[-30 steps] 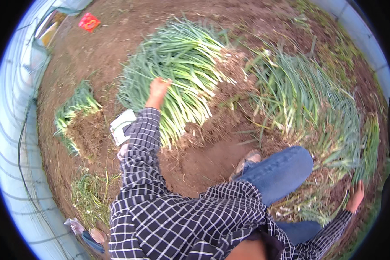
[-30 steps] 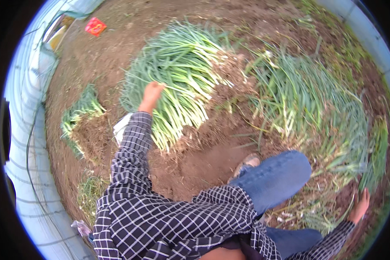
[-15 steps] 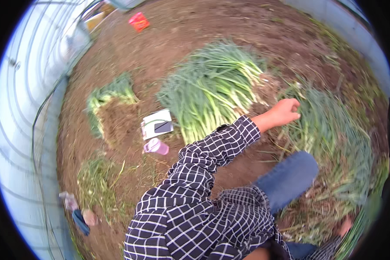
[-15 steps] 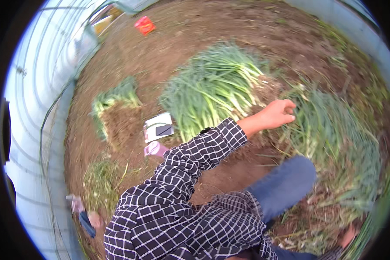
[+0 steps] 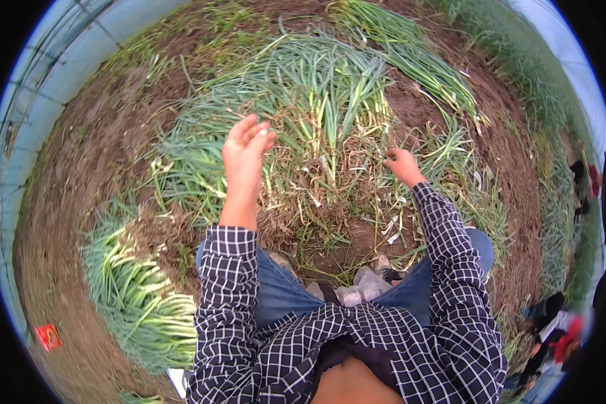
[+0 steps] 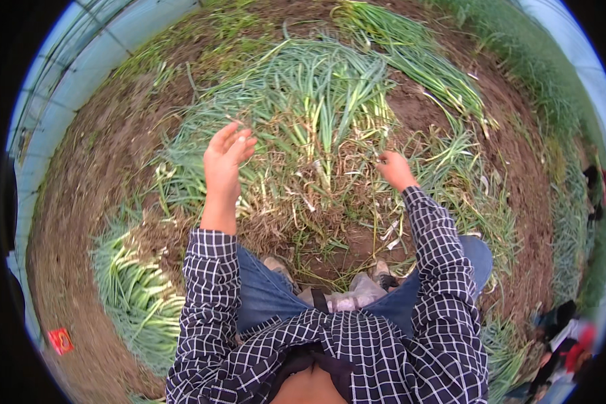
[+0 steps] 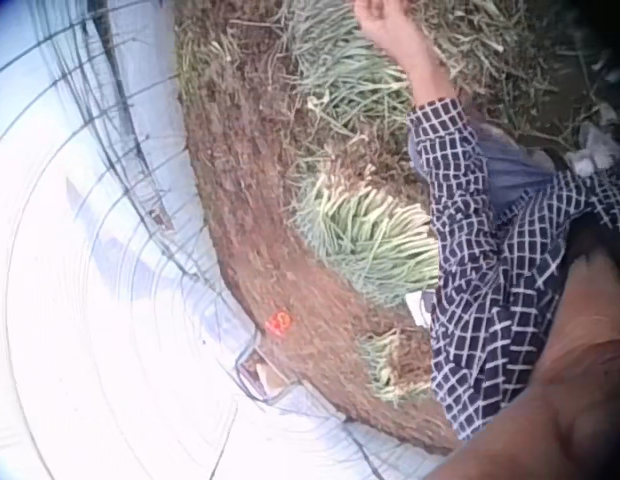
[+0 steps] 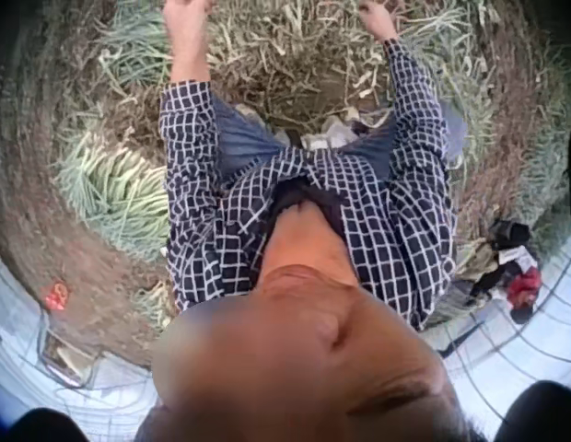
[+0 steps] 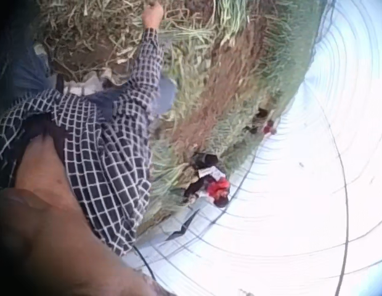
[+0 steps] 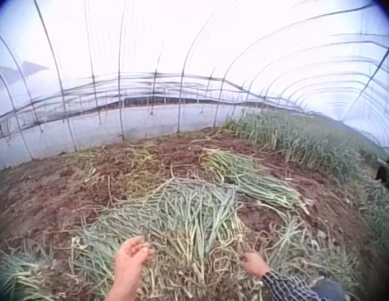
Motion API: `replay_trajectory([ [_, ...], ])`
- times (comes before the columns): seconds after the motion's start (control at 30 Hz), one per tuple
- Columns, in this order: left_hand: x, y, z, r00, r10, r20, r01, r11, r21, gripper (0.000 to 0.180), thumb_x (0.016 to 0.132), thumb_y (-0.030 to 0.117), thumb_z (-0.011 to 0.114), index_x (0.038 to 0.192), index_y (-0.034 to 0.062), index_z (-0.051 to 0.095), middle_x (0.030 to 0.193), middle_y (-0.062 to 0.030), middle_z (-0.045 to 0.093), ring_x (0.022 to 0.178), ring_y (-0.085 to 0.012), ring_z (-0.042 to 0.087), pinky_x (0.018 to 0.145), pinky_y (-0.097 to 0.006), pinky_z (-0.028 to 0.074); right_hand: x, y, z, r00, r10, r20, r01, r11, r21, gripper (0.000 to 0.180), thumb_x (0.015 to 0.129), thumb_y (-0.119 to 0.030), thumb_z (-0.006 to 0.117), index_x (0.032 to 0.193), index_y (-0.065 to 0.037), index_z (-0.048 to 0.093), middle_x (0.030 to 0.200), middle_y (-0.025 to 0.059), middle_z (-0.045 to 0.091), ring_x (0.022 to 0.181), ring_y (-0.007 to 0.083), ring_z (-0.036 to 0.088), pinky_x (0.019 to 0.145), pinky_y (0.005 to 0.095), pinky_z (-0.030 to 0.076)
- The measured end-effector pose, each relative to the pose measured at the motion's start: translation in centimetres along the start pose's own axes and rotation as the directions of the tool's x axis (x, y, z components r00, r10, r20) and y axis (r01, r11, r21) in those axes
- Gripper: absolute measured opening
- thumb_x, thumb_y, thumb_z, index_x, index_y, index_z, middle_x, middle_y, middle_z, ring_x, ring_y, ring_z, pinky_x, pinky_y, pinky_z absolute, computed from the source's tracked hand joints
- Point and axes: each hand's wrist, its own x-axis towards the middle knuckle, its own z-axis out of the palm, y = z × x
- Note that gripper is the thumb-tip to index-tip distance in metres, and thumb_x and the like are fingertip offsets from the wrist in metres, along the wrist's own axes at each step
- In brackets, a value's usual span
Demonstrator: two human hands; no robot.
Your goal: The person sits on the ground inside a greenhouse and sorts harvested green onions by hand. They gather individual stalks into a bundle, trim the roots, and place the cleaned bunches aside.
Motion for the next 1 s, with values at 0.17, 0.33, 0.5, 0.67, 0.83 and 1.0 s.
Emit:
replay_trajectory([
  [0.17,-1.0,-0.4,-0.4,0.986,-0.16,-0.046,0.163,0.985,0.062,0.033,0.084,0.004,0.054,0.115,-0.0041,0.046,0.098,-0.0137,0.06,0.08,-0.0174,0.061,0.069,-0.027,0.051,0.0,-4.8,6.1,0.996,-0.077,0.046,0.062,0.963,0.263,0.023,0.079,-0.019,0.058,0.089,0.0,0.066,0.086,0.015,0.064,0.08,0.0262,0.061,0.074,0.0366,0.048],
  [0.33,1.3,-0.8,-0.8,0.973,-0.231,0.018,0.23,0.972,0.051,0.028,0.084,0.003,0.051,0.111,-0.0032,0.049,0.094,-0.0123,0.061,0.078,-0.0168,0.061,0.068,-0.027,0.05,4.6,-11.6,14.1,0.961,0.188,0.201,-0.204,0.977,0.064,0.035,0.074,-0.03,0.064,0.082,0.004,0.06,0.082,0.0209,0.061,0.07,0.0299,0.059,0.068,0.0381,0.047],
  [0.5,2.7,-1.5,-1.7,0.962,-0.269,0.046,0.269,0.963,0.015,0.028,0.084,0.004,0.054,0.111,-0.0032,0.048,0.094,-0.0119,0.061,0.077,-0.0157,0.062,0.067,-0.025,0.05,7.6,-12.2,12.5,0.979,0.186,0.088,-0.205,0.866,0.455,0.023,0.078,-0.015,0.057,0.089,0.004,0.059,0.08,0.0162,0.062,0.072,0.0248,0.062,0.063,0.0359,0.049],
  [0.67,3.3,-1.9,-1.4,0.959,-0.276,0.073,0.277,0.961,-0.004,0.026,0.085,0.005,0.053,0.11,-0.0012,0.05,0.093,-0.0118,0.062,0.077,-0.0163,0.062,0.067,-0.026,0.051,7.9,-13.8,4.4,0.997,0.044,-0.065,0.022,0.643,0.765,0.022,0.081,-0.011,0.055,0.095,0.005,0.06,0.083,0.0142,0.063,0.073,0.0188,0.061,0.064,0.0296,0.047],
  [0.83,3.3,-1.8,-0.6,0.95,-0.302,0.079,0.293,0.949,0.113,0.026,0.083,0.006,0.055,0.108,0.0001,0.052,0.093,-0.0121,0.062,0.076,-0.0159,0.062,0.066,-0.026,0.05,8.0,-10.7,7.2,0.994,0.108,-0.024,-0.079,0.844,0.53,0.019,0.08,-0.013,0.059,0.087,0.004,0.063,0.075,0.0131,0.061,0.069,0.0164,0.057,0.064,0.0299,0.045],
  [1.0,2.5,-3.3,-0.4,0.923,-0.364,0.125,0.341,0.924,0.172,0.024,0.083,0.007,0.055,0.106,0.0012,0.054,0.091,-0.0105,0.063,0.075,-0.0143,0.061,0.065,-0.025,0.049,2.7,-12.8,6.7,0.999,0.034,-0.025,0.007,0.43,0.903,0.018,0.078,-0.008,0.063,0.089,0.006,0.061,0.077,0.0094,0.062,0.065,0.0141,0.056,0.062,0.027,0.046],
])
